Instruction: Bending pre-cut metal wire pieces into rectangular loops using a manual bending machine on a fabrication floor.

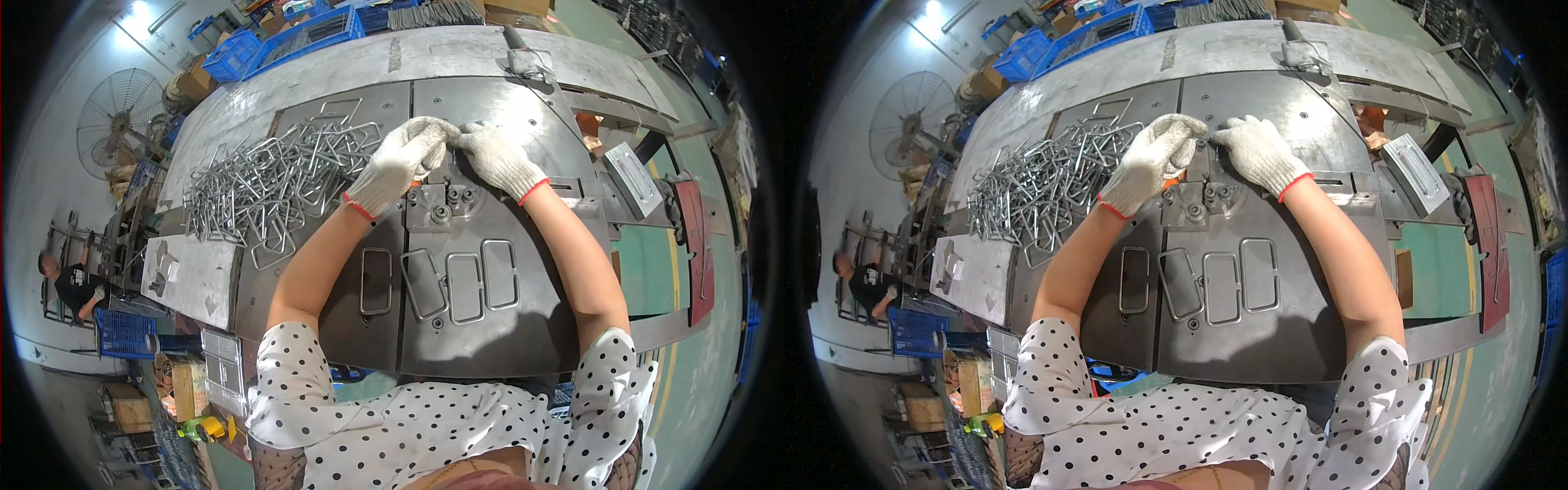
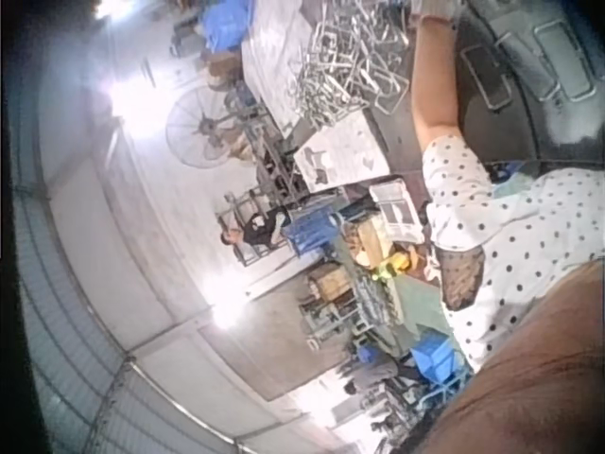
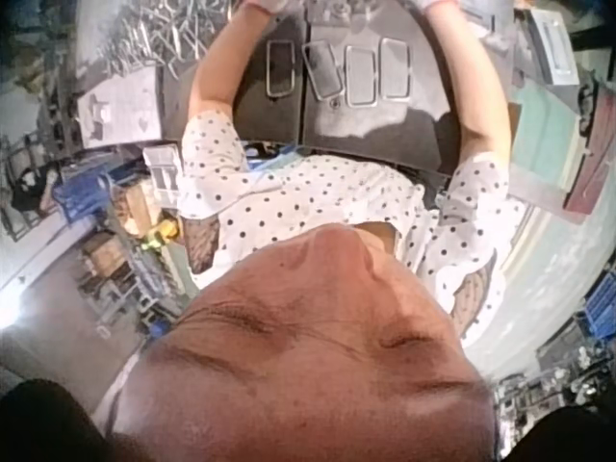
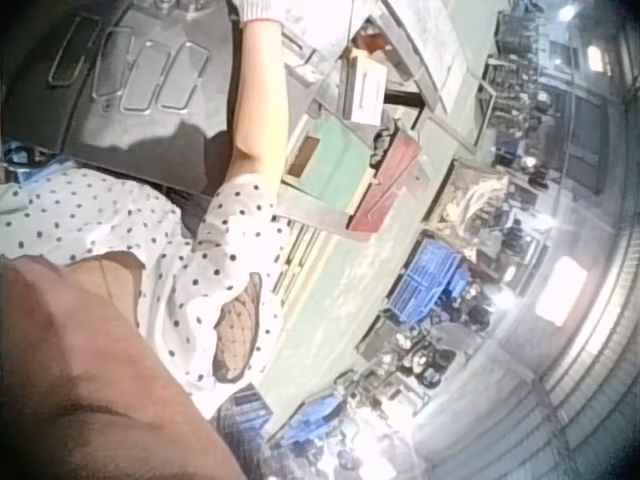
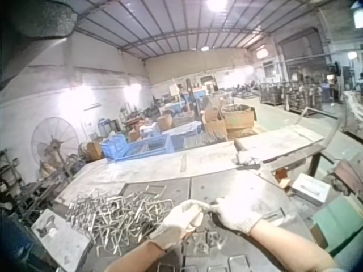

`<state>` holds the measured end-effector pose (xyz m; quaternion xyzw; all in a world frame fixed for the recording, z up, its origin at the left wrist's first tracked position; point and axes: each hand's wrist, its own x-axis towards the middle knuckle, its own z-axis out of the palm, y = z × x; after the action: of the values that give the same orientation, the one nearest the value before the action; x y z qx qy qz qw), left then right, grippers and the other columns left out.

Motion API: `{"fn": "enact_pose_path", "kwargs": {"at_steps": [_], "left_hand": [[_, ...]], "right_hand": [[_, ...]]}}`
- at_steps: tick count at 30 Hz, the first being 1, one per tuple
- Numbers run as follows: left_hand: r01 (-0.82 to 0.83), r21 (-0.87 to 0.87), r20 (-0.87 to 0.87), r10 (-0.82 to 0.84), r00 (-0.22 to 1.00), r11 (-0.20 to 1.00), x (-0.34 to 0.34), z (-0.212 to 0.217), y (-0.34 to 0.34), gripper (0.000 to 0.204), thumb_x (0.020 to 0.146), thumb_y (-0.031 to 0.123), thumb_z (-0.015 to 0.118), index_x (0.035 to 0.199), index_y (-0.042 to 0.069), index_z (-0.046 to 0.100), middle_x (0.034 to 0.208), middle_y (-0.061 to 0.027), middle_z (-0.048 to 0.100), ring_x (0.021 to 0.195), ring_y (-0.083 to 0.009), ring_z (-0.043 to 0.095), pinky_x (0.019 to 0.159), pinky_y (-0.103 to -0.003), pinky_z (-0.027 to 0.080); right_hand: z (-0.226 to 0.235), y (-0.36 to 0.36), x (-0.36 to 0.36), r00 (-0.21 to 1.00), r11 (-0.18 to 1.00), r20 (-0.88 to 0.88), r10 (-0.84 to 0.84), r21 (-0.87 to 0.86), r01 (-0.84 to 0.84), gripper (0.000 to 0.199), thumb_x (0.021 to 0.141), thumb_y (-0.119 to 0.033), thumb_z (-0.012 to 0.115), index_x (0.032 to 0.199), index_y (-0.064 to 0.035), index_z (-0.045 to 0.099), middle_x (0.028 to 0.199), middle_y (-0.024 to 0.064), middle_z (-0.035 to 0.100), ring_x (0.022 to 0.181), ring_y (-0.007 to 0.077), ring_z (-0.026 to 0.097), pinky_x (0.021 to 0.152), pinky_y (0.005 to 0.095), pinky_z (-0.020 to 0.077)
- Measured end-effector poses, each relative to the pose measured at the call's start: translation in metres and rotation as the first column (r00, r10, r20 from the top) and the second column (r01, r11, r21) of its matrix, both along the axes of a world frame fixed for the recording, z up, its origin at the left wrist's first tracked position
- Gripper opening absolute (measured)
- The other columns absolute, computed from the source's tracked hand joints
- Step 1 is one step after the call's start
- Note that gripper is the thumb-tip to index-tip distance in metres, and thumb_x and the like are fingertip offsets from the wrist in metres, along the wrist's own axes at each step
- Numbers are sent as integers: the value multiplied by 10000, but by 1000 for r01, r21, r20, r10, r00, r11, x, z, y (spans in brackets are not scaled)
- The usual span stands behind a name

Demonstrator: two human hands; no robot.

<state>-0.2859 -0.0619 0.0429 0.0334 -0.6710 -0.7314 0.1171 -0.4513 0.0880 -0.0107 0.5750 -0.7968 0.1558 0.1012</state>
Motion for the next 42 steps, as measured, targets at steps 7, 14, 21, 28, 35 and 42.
{"fn": "enact_pose_path", "kwargs": {"at_steps": [7,14,21,28,35,42], "left_hand": [[13,28,-5,-13,1000,1000,2,2,2,245,1120,170,554,1170,2,724,923,23,670,757,-22,515,660,-197,421],[24,31,-43,-23,999,999,1,2,4,239,1123,172,552,1173,7,718,891,19,648,713,-23,489,613,-195,390],[32,50,-76,-28,997,998,3,5,7,253,1130,187,540,1187,7,708,812,31,579,653,-20,437,541,-196,338],[42,42,-39,-41,998,998,6,8,8,272,1137,210,527,1195,14,706,792,30,561,632,-24,421,516,-199,320],[55,21,-40,-54,998,998,7,8,7,274,1134,217,529,1202,12,698,804,28,565,642,-28,429,517,-197,321],[57,20,-45,-56,997,998,7,8,6,275,1123,221,551,1220,4,689,827,25,571,675,-29,448,534,-189,334]], "right_hand": [[1,2,1,1000,1000,30,-1,7,1,367,951,-154,557,1250,-212,761,1180,97,702,1095,336,663,918,480,529],[-3,1,-2,999,999,38,16,-35,-15,377,957,-162,551,1269,-213,756,1188,91,699,1098,337,654,919,485,519],[-2,1,-1,999,1000,38,0,16,0,395,961,-154,543,1291,-219,750,1216,84,701,1120,336,653,940,481,520],[1,2,0,998,1000,58,-14,23,13,398,966,-138,530,1284,-215,756,1231,86,705,1139,336,649,960,477,518],[2,2,0,1000,1000,26,-2,-2,2,397,959,-138,536,1282,-210,756,1164,99,703,1115,341,655,932,486,524],[4,3,0,998,999,55,-12,33,10,404,955,-125,535,1285,-206,754,1118,115,693,1098,347,657,919,488,527]]}}
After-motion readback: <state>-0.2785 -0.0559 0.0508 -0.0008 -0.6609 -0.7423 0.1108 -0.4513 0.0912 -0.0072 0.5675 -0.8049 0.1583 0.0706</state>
